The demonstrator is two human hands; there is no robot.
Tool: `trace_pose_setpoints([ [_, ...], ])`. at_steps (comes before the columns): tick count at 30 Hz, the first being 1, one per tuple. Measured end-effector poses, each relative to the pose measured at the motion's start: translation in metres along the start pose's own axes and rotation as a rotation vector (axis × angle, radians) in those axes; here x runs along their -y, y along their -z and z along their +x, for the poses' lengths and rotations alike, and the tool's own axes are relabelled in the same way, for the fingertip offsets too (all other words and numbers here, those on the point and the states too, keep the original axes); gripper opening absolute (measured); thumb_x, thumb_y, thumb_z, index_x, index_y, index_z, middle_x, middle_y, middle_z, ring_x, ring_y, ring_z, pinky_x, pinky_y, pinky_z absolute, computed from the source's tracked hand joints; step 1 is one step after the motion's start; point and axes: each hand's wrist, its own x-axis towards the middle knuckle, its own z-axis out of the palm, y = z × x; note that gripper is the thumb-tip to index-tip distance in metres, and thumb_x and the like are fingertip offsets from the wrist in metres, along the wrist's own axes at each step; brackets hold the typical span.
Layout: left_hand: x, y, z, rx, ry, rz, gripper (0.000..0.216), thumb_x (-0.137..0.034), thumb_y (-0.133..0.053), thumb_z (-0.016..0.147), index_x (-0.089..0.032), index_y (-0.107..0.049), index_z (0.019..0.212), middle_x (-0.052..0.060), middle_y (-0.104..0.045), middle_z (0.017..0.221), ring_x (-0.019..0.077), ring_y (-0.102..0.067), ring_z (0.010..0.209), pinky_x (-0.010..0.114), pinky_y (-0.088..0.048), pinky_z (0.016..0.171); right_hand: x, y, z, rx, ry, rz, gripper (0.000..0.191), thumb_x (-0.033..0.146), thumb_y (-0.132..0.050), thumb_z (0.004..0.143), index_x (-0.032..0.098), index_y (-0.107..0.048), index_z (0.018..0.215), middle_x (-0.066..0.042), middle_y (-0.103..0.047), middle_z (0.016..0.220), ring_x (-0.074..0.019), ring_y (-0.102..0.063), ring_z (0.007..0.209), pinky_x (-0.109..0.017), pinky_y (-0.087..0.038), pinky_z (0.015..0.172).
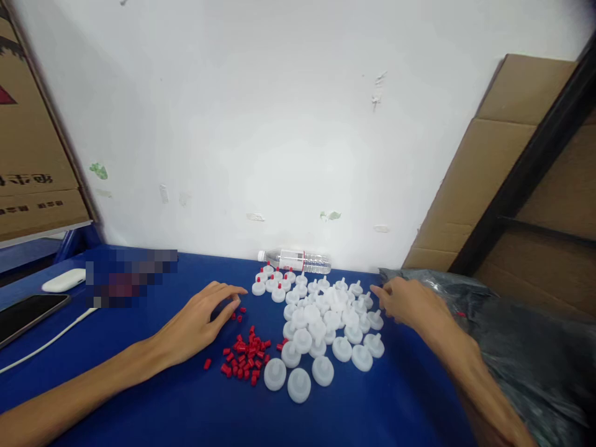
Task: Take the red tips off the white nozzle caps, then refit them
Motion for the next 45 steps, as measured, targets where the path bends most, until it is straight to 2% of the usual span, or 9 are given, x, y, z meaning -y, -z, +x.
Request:
trace_pose_setpoints([
  [5,0.011,0.003,0.003,0.074,-0.045,0.041,0.046,-0.050,-0.033,0.109,-0.033,-0.051,0.147,0.003,-0.054,0.148,0.0265,-0.047,0.139,0.046,-0.036,0.121,0.009,0.007,-0.005,-0.089,-0.027,-0.064,0.041,0.046,-0.046,0.099,0.023,-0.077,0.088,-0.016,-0.075,0.087,-0.0364,-0.073,0.085,-0.039,-0.047,0.068],
  [13,0.007,-0.002,0.020,0.175,-0.003,0.016,0.053,-0.053,-0.024,0.110,-0.041,-0.020,0.162,0.003,-0.027,0.166,0.0303,-0.030,0.152,0.055,-0.025,0.125,0.024,0.013,-0.012,-0.198,0.007,-0.082,0.038,0.042,-0.043,0.102,0.023,-0.076,0.098,-0.016,-0.076,0.088,-0.0345,-0.073,0.083,-0.035,-0.039,0.063],
  [18,0.008,0.000,0.019,0.157,-0.055,0.016,0.048,-0.050,-0.029,0.110,-0.037,-0.038,0.155,0.007,-0.039,0.154,0.0280,-0.043,0.141,0.048,-0.038,0.118,0.032,0.016,-0.017,-0.280,0.008,-0.074,0.040,0.037,-0.038,0.105,0.022,-0.074,0.100,-0.017,-0.076,0.086,-0.0323,-0.072,0.076,-0.034,-0.030,0.057],
  [26,0.012,0.002,0.023,-0.027,-0.212,-0.018,0.020,-0.037,-0.050,0.107,-0.023,-0.064,0.110,0.005,-0.062,0.112,0.0215,-0.057,0.100,0.035,-0.047,0.090,0.046,0.019,-0.026,-0.397,0.070,-0.030,0.037,0.038,-0.041,0.106,0.021,-0.071,0.091,-0.012,-0.072,0.071,-0.0261,-0.068,0.064,-0.032,-0.025,0.054],
  [29,0.007,0.003,0.021,-0.099,-0.290,-0.046,0.014,-0.030,-0.052,0.107,-0.021,-0.062,0.104,0.003,-0.065,0.100,0.0194,-0.057,0.092,0.033,-0.046,0.084,0.061,0.017,-0.036,-0.493,0.266,0.116,0.033,0.038,-0.042,0.106,0.023,-0.069,0.095,-0.007,-0.073,0.073,-0.0243,-0.067,0.065,-0.032,-0.036,0.060],
  [32,-0.003,0.004,0.014,-0.190,-0.378,-0.081,0.008,-0.027,-0.054,0.107,-0.021,-0.059,0.105,0.002,-0.065,0.097,0.0181,-0.057,0.089,0.032,-0.046,0.082,0.082,0.011,-0.053,-0.608,0.644,0.361,0.026,0.037,-0.049,0.105,0.022,-0.064,0.120,-0.007,-0.076,0.098,-0.0251,-0.070,0.086,-0.039,-0.046,0.083],
  [36,-0.017,0.002,-0.001,-0.255,-0.532,-0.133,0.003,-0.025,-0.053,0.107,-0.024,-0.054,0.110,0.001,-0.066,0.098,0.0167,-0.060,0.089,0.031,-0.048,0.081,0.112,0.000,-0.082,-0.515,1.019,0.388,0.045,0.043,-0.057,0.103,0.022,-0.050,0.142,-0.009,-0.067,0.134,-0.0259,-0.063,0.119,-0.048,-0.034,0.112],
  [40,-0.030,0.000,-0.010,-0.282,-0.655,-0.139,0.008,-0.030,-0.044,0.110,-0.024,-0.050,0.112,0.001,-0.064,0.094,0.0160,-0.058,0.082,0.031,-0.047,0.078,0.133,-0.013,-0.104,-0.489,1.149,0.438,0.033,0.040,-0.055,0.104,0.020,-0.056,0.130,-0.007,-0.073,0.118,-0.0216,-0.068,0.102,-0.045,-0.035,0.110],
  [45,-0.039,0.000,-0.013,-0.193,-0.683,-0.004,0.027,-0.027,-0.027,0.111,-0.021,-0.047,0.093,0.002,-0.055,0.080,0.0194,-0.046,0.074,0.036,-0.039,0.069,0.140,-0.023,-0.109,-0.518,1.170,0.461,0.018,0.028,-0.055,0.101,0.018,-0.061,0.115,-0.004,-0.073,0.094,-0.0196,-0.067,0.084,-0.043,-0.041,0.100],
])
